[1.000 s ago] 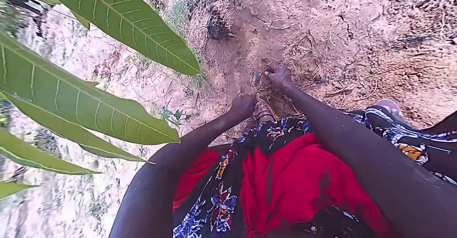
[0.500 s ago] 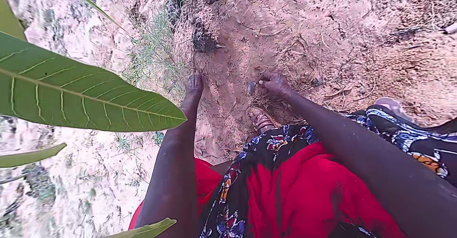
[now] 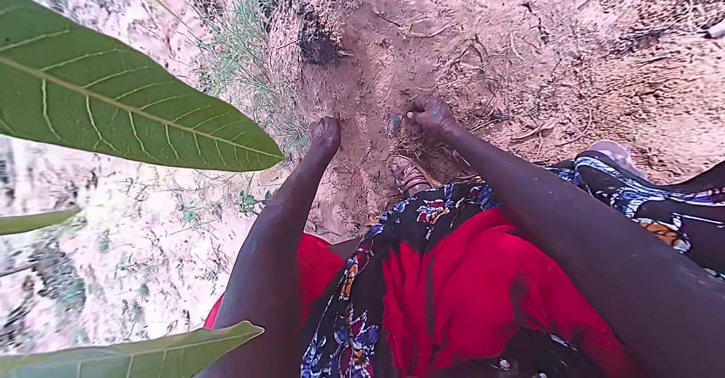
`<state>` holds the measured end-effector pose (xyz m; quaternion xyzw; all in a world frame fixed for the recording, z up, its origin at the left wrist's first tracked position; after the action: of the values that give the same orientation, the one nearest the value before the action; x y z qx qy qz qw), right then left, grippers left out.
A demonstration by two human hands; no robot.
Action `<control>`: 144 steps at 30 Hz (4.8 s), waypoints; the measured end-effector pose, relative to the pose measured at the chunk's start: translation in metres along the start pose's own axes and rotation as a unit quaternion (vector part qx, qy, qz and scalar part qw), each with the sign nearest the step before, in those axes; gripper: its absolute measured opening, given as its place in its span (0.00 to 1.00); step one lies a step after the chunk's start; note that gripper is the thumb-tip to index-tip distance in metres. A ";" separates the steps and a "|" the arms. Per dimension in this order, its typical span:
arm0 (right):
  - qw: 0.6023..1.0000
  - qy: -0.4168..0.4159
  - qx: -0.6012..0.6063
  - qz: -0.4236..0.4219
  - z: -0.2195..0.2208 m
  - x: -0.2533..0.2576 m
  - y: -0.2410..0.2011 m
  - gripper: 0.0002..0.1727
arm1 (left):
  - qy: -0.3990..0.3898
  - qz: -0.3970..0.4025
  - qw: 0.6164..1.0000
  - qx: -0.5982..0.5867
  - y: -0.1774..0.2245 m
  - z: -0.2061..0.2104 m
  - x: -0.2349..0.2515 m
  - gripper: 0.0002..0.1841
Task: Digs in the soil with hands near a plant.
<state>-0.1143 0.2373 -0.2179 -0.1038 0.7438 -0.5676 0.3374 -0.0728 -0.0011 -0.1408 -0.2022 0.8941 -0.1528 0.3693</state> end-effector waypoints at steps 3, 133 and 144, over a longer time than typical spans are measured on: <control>1.000 0.004 0.008 -0.001 -0.001 0.000 0.002 0.10 | -0.031 0.035 0.999 0.019 0.013 0.010 -0.027 0.14; 0.992 0.079 -0.092 -0.036 0.006 0.001 0.009 0.11 | -0.012 -0.038 0.987 -0.155 -0.044 0.001 -0.001 0.27; 0.993 0.073 -0.086 -0.031 0.005 0.001 0.007 0.11 | 0.010 -0.105 0.987 -0.119 -0.039 0.017 0.025 0.29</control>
<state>-0.1105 0.2346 -0.2251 -0.1144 0.8090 -0.5175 0.2544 -0.0663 -0.0491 -0.1507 -0.3360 0.8835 -0.0853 0.3152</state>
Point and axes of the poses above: each hand's wrist, its own x-axis towards the middle knuckle, its own z-axis out of the palm, y = z × x, the point moved 3 cm from there along x, towards the middle knuckle, and after that the axes turned 5 degrees about -y, right-handed, at the moved point
